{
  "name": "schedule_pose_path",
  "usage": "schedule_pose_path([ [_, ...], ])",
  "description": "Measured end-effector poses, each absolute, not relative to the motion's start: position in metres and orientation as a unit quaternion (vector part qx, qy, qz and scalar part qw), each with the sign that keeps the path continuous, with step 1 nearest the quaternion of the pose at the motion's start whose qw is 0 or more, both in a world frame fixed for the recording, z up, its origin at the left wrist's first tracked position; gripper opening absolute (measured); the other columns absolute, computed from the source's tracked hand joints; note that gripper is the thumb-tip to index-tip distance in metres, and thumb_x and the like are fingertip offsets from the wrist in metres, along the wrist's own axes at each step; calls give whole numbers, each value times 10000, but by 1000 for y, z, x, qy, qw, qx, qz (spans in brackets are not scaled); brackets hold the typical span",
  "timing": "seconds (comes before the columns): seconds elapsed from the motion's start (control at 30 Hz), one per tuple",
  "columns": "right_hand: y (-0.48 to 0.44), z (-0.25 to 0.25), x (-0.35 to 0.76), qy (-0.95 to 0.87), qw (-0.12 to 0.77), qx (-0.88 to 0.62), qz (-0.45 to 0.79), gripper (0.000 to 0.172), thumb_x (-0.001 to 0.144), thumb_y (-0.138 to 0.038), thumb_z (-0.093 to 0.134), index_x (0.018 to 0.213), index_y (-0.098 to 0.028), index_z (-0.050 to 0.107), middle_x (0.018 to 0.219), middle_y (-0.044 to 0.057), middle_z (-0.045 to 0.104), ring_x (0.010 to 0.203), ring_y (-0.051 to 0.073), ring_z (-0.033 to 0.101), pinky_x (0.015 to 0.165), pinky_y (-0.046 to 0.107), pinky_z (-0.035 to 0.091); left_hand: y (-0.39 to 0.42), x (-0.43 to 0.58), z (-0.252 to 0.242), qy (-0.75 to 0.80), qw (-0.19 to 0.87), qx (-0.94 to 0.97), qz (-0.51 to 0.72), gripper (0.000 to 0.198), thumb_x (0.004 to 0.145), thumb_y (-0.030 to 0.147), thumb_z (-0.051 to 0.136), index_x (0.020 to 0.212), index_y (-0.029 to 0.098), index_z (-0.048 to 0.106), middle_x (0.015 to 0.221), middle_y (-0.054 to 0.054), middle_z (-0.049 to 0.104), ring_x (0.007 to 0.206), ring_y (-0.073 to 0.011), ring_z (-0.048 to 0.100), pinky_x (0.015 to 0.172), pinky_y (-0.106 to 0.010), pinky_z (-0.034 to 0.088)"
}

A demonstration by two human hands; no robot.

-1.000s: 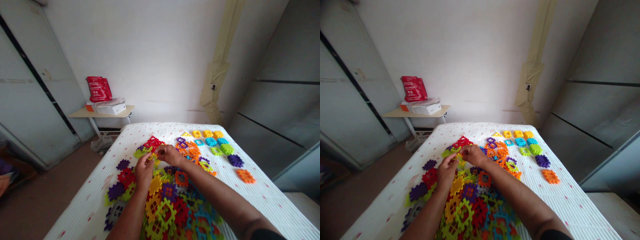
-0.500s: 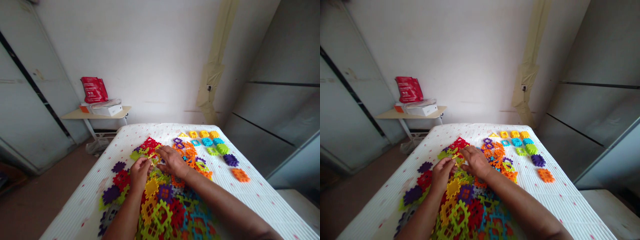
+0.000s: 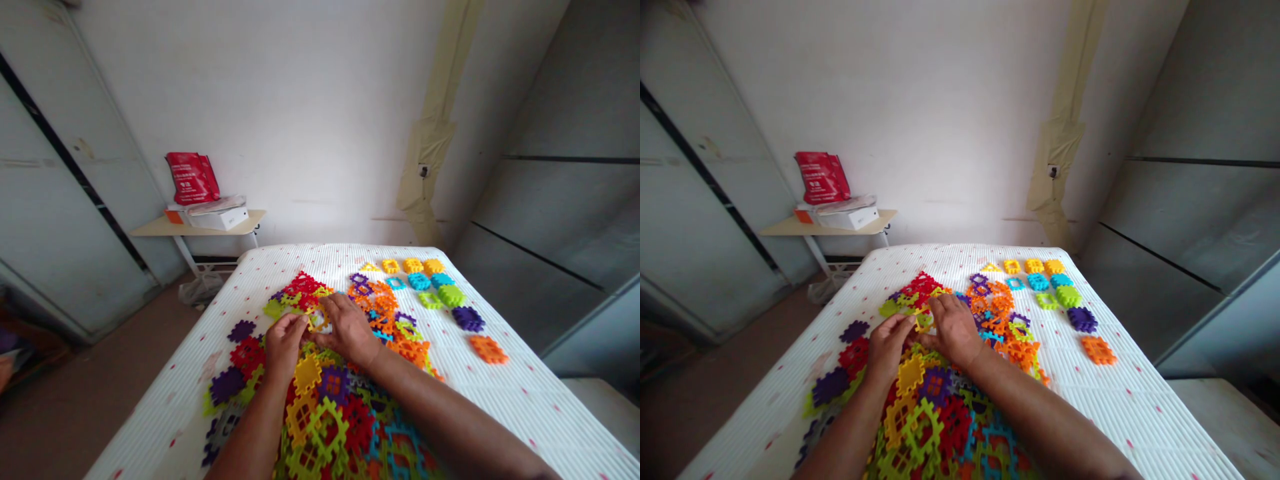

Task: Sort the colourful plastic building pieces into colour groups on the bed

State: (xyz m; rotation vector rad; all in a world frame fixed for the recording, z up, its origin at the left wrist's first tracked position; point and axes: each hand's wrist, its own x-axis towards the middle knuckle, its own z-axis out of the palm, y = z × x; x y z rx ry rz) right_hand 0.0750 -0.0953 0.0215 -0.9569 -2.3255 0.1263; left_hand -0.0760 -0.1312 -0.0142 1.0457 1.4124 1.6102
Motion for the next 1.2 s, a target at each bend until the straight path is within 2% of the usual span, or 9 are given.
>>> schedule_pose_path([
  [0.2,-98,21,71,-881,301,-361,51,505,764,-423,620,1161,-128,516,1021,143,575,968,258,525,840,382,455,-134,-74,-8,568,359,412,615,335,657,482,665,660,157,580,502,43,505,455,-87,419,467,-205,338],
  [0.37,-84,30,83,-868,282,-408,29,522,761,-423,605,1187,-136,511,1010,121,579,929,237,552,815,343,451,-134,-72,-4,563,374,399,620,396,677,522,628,800,146,609,617,-4,598,510,-120,500,482,-220,374],
  [0.47,-55,44,108,-838,266,-477,-8,516,780,-426,582,1202,-141,501,1036,116,585,946,235,561,805,323,441,-133,-73,-6,553,376,399,626,386,703,515,605,806,144,605,667,-22,617,546,-124,520,489,-218,388],
  [0.63,17,62,165,-759,161,-627,-71,476,768,-460,597,1133,-161,541,1070,126,599,974,241,567,788,313,432,-133,-76,-10,558,371,409,619,362,728,501,587,811,150,609,693,-28,625,553,-121,520,494,-222,396],
  [0.8,71,56,203,-719,41,-691,-65,458,774,-487,582,1089,-155,564,1111,141,598,1018,250,559,773,315,430,-131,-78,-14,571,372,407,608,382,731,521,576,811,149,615,703,-35,633,564,-128,527,501,-229,404],
  [1.2,106,26,219,-697,-3,-717,-20,501,736,-482,614,1115,-155,595,1121,133,618,1008,255,589,733,301,463,-131,-78,-12,589,369,404,594,408,720,542,577,820,149,624,692,-30,630,573,-128,523,510,-226,409],
])
